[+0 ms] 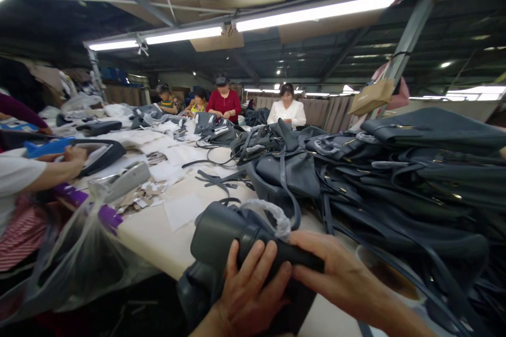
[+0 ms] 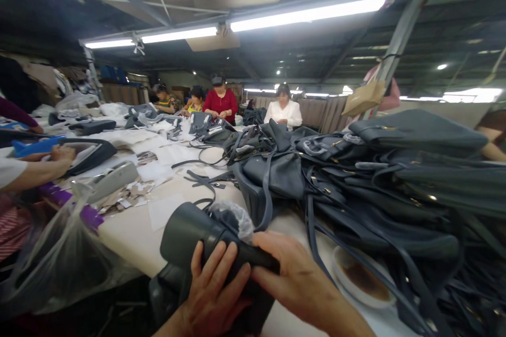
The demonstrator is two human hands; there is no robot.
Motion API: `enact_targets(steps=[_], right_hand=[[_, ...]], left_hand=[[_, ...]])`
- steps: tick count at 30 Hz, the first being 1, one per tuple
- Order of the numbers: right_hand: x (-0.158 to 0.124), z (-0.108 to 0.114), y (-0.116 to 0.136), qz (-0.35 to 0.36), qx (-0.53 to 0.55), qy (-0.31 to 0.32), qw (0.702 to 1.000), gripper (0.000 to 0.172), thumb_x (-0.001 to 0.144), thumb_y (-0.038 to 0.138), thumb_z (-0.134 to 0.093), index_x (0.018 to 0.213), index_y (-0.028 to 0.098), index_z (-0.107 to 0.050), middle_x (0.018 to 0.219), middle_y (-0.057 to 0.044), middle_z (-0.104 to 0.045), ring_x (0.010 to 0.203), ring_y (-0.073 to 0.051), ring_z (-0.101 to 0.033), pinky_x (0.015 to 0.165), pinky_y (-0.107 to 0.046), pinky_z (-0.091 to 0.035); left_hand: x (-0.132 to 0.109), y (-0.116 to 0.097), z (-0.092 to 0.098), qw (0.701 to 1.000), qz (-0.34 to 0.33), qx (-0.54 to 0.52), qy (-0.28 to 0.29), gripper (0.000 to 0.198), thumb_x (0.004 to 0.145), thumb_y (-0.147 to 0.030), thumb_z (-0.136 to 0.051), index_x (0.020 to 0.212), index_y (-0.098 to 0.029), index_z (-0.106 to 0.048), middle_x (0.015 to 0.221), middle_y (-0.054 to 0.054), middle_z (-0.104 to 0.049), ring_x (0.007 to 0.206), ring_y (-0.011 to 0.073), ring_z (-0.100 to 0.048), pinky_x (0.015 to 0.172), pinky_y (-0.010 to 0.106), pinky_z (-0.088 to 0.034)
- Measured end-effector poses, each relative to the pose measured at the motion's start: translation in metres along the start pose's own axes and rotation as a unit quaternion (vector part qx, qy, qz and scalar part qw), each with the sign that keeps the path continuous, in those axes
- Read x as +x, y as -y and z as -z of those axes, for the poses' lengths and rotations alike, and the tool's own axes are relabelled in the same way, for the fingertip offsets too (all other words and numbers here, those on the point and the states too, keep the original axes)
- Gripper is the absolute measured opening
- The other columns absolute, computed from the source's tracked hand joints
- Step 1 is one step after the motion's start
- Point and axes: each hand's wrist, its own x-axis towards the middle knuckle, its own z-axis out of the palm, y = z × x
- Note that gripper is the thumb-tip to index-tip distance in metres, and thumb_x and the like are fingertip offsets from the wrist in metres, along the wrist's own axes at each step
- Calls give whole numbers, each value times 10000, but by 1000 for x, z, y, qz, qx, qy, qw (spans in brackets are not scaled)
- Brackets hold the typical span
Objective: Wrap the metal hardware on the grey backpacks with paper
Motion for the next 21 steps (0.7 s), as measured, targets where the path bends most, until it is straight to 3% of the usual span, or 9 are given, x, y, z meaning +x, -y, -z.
enact_targets(steps=[4, 7, 12, 14, 16, 19, 21], right_hand=[[4, 41, 12, 80, -116, -52, 989, 84, 852, 285, -609, 822, 276, -688, 808, -26, -702, 726, -206, -634, 655, -292, -520], [-6, 52, -4, 83, -175, -94, 977, 116, 847, 351, -613, 864, 298, -714, 829, -50, -725, 750, -236, -664, 630, -311, -548], [-33, 44, -48, -33, -155, -146, 977, 200, 723, 431, -716, 871, 297, -732, 820, -51, -750, 699, -247, -699, 616, -307, -585], [-38, 43, -54, -87, -128, -155, 976, 231, 690, 445, -725, 864, 294, -737, 839, -52, -764, 719, -268, -711, 631, -320, -591], [-39, 44, -53, -124, -100, -134, 978, 198, 709, 460, -695, 807, 293, -737, 827, -47, -769, 730, -277, -717, 631, -323, -593], [-42, 45, -55, -133, -65, -118, 982, 235, 720, 508, -674, 737, 284, -743, 825, -57, -777, 753, -297, -729, 662, -344, -608], [-49, 41, -65, -126, -42, -128, 983, 282, 700, 520, -704, 831, 280, -776, 907, -71, -786, 837, -319, -736, 749, -363, -612]], left_hand=[[45, 3, 2, 999, -3, -11, -46, 300, 919, -296, -560, 1209, -262, -629, 1241, 52, -679, 1318, 206, -441, 1189, 485, -145], [61, 8, 10, 998, 30, -22, -47, 352, 895, -215, -561, 1242, -245, -608, 1316, 68, -631, 1305, 220, -454, 1130, 422, -276], [57, 19, 19, 989, 126, -13, 73, 611, 818, -366, -662, 1368, -163, -492, 1337, 141, -593, 1267, 358, -463, 1102, 563, -262], [53, 18, 16, 980, 146, -51, 128, 678, 760, -313, -725, 1376, -178, -478, 1285, 140, -609, 1189, 350, -524, 1072, 567, -335], [52, 16, 14, 967, 171, -110, 152, 674, 700, -265, -769, 1322, -187, -521, 1291, 154, -579, 1163, 337, -547, 999, 501, -450], [59, 17, 14, 933, 300, -168, 104, 578, 665, -249, -776, 1198, -178, -563, 1265, 165, -565, 1105, 315, -580, 846, 417, -540], [69, 22, 16, 889, 402, -195, 103, 401, 693, -239, -747, 1053, -186, -579, 1035, 97, -649, 898, 252, -630, 708, 356, -543]])
